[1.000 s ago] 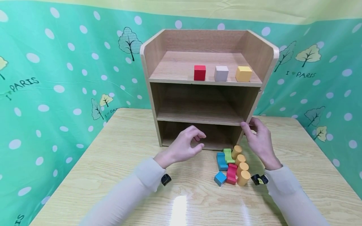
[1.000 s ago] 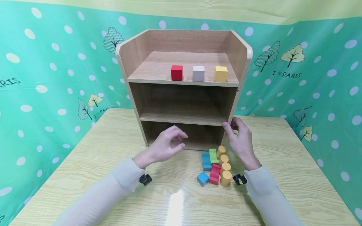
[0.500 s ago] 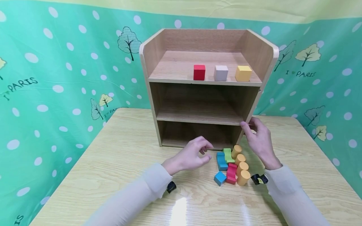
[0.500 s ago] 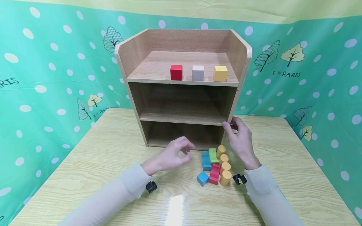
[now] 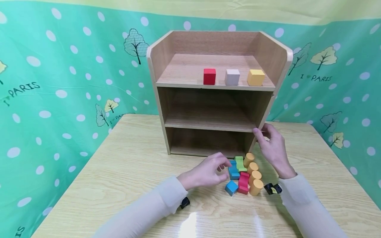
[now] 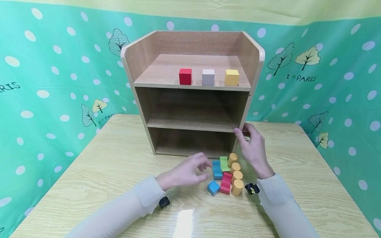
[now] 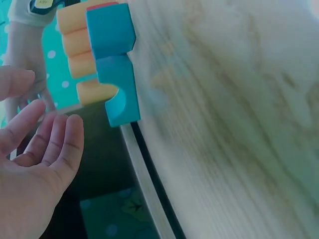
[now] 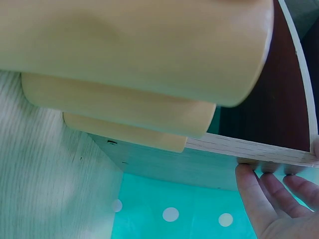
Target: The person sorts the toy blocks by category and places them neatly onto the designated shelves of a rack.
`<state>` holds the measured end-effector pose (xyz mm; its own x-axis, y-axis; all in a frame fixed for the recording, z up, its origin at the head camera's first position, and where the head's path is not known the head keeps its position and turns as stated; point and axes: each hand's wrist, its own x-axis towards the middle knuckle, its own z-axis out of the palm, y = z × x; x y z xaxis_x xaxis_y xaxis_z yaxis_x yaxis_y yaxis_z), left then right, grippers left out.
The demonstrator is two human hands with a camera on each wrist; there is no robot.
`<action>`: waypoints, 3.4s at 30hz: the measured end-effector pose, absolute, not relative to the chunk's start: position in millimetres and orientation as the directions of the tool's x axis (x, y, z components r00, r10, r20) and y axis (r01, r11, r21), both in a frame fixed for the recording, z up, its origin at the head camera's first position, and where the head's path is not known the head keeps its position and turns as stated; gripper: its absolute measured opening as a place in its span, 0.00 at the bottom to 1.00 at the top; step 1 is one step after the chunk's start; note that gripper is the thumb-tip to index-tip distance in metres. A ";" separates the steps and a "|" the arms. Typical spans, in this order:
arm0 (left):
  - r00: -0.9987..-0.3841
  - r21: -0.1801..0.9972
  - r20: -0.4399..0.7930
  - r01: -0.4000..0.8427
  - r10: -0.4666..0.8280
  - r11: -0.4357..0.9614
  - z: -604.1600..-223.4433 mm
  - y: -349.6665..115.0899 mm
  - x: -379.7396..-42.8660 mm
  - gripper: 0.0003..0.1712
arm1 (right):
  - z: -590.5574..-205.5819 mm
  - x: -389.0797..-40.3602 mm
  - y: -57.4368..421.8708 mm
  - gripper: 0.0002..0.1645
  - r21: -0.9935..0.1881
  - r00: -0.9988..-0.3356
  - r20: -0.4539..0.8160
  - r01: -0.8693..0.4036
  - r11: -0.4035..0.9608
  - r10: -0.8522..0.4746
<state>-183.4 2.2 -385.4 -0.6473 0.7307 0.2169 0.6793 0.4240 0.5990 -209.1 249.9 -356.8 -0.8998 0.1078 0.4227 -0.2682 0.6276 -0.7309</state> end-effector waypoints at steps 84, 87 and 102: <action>-0.536 0.389 0.004 0.779 0.844 0.492 -400.6 21.2 -171.0 0.21 | -357.3 -209.1 249.3 0.34 -0.740 -0.898 0.425 -0.275 0.614 0.110; -0.534 0.381 0.003 0.782 0.845 0.493 -401.1 22.0 -171.3 0.20 | -357.2 -209.2 249.3 0.34 -0.740 -0.899 0.424 -0.274 0.614 0.109; -0.543 0.369 -0.004 0.780 0.840 0.506 -403.3 23.0 -171.3 0.20 | -357.9 -209.7 249.7 0.34 -0.741 -0.900 0.422 -0.276 0.612 0.106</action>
<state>-171.3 23.0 -403.3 -0.5426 0.8400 -0.0036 0.7801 0.5056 0.3686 -209.7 249.7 -357.9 -0.9002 0.1059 0.4224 -0.2758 0.6121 -0.7411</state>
